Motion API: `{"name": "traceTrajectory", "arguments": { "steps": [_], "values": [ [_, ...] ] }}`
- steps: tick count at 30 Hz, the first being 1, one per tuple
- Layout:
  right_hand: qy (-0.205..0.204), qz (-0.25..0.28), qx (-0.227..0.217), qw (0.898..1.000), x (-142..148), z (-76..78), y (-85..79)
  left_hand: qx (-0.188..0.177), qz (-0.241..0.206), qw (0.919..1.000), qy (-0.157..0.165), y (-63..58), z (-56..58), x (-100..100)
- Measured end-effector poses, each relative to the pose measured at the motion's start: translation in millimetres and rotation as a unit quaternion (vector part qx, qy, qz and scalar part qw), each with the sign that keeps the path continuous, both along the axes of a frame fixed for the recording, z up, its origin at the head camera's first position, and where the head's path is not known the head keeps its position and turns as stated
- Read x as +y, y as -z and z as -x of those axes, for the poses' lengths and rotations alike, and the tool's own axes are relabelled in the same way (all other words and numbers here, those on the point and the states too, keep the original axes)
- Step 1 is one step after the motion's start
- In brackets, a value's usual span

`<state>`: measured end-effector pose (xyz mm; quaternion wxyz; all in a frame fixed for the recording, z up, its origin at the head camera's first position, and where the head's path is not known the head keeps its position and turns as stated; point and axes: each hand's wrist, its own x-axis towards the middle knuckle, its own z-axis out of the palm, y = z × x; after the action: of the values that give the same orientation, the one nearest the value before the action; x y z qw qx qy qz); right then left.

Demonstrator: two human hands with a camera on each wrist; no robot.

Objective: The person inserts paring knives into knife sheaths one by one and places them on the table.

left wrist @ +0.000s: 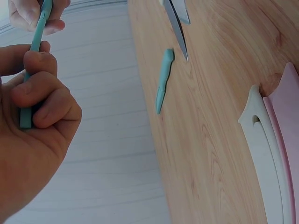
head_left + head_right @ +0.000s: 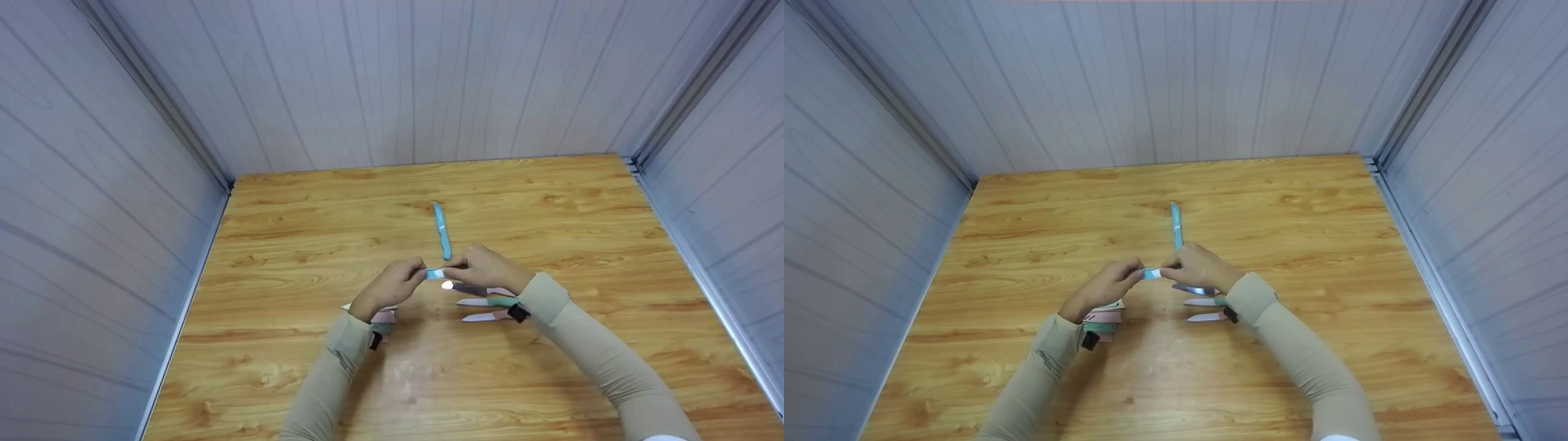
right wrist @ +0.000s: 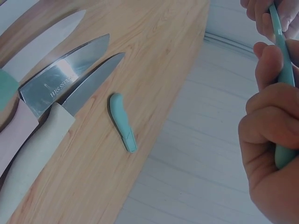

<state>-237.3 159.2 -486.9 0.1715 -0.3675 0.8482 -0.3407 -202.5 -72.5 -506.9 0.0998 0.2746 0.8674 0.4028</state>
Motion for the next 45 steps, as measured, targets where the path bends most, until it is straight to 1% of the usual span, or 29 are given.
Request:
{"name": "traceTrajectory", "arguments": {
  "steps": [9,13,20,25,34,39,43,45],
  "values": [
    [0.005,-0.005,-0.003,1.0,-1.6,-1.3,-1.3,0.004,-0.004,1.0,0.001,0.4,0.1,1.1],
    [0.003,-0.002,-0.002,1.0,-1.7,-1.3,0.0,-0.004,-0.003,1.0,0.001,0.2,-0.6,1.6],
    [0.002,-0.008,-0.002,1.0,-1.8,-1.4,1.2,-0.026,-0.015,0.9995,0.003,2.3,-1.2,1.8],
    [0.002,-0.007,-0.006,1.0,-2.1,-2.0,0.0,-0.019,-0.01,0.9998,0.001,2.1,-0.8,2.4],
    [-0.01,0.009,0.011,1.0,-2.3,-0.3,1.6,-0.011,-0.008,0.9999,-0.001,2.4,-0.4,3.1],
    [-0.007,0.007,0.013,1.0,-2.8,-0.8,2.2,-0.006,-0.006,1.0,0.002,3.2,-1.1,3.3],
    [-0.005,0.007,0.011,1.0,-3.6,-1.9,2.8,-0.011,-0.003,0.9999,-0.001,3.0,-2.2,3.6],
    [-0.007,0.004,0.016,1.0,-4.0,-2.4,3.9,-0.019,-0.003,0.9998,0.001,2.8,-2.8,3.3]
  ]
}}
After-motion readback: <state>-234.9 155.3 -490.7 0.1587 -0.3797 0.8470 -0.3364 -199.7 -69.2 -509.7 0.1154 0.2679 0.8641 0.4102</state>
